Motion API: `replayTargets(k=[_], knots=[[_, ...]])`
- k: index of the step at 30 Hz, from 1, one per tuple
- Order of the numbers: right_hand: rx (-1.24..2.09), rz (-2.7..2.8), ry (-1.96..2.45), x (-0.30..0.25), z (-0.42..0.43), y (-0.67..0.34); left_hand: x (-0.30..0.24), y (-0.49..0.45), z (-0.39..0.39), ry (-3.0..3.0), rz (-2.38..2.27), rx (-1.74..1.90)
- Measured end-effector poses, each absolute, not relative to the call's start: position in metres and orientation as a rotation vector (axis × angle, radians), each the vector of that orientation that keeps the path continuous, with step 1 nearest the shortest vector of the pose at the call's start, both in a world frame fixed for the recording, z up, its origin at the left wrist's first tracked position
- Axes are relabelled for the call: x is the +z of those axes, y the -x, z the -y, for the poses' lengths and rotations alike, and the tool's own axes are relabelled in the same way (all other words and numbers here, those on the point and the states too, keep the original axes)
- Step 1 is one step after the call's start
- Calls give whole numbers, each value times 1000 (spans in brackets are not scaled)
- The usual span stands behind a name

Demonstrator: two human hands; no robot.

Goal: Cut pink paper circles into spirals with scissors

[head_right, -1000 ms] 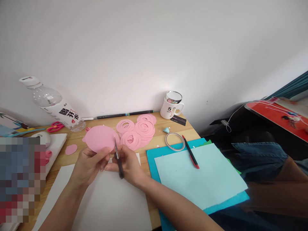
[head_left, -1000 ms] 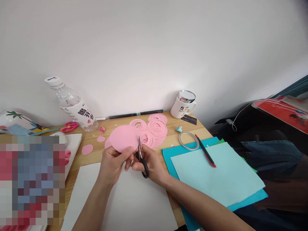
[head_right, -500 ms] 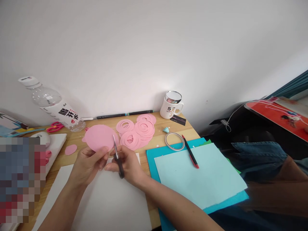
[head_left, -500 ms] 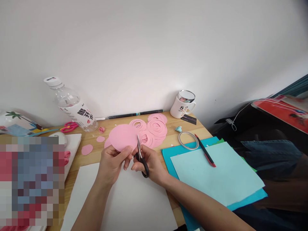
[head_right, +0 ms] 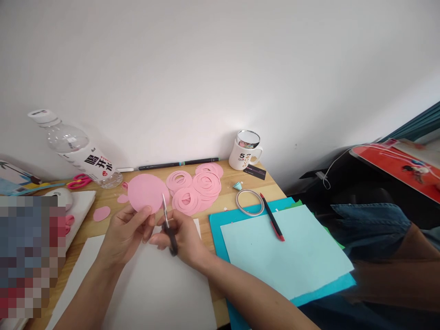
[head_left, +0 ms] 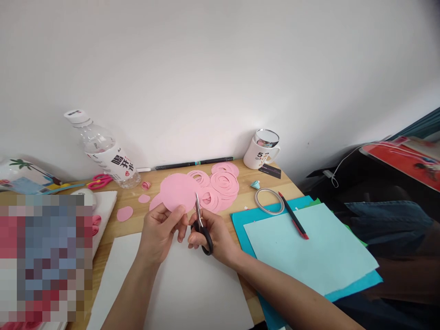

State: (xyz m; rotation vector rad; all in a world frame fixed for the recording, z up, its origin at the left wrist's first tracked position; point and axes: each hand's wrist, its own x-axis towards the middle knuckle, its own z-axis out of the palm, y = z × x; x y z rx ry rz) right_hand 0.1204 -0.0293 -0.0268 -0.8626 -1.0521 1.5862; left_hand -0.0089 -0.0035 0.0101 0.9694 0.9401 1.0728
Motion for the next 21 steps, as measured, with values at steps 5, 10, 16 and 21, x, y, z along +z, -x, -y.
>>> replayTargets(k=[5, 10, 16, 21], knots=[[1599, 1091, 837, -31, 30, -118, 10, 8, 3, -966, -966, 1018], [1519, 1152, 860, -33, 28, -122, 10, 7, 3, -1023, -1024, 1067], [1432, 1177, 872, -31, 26, -124, 12, 6, 4, -1074, -1050, 1043], [1474, 1160, 840, -33, 27, -123, 9, 7, 4, -1065, -1017, 1053]])
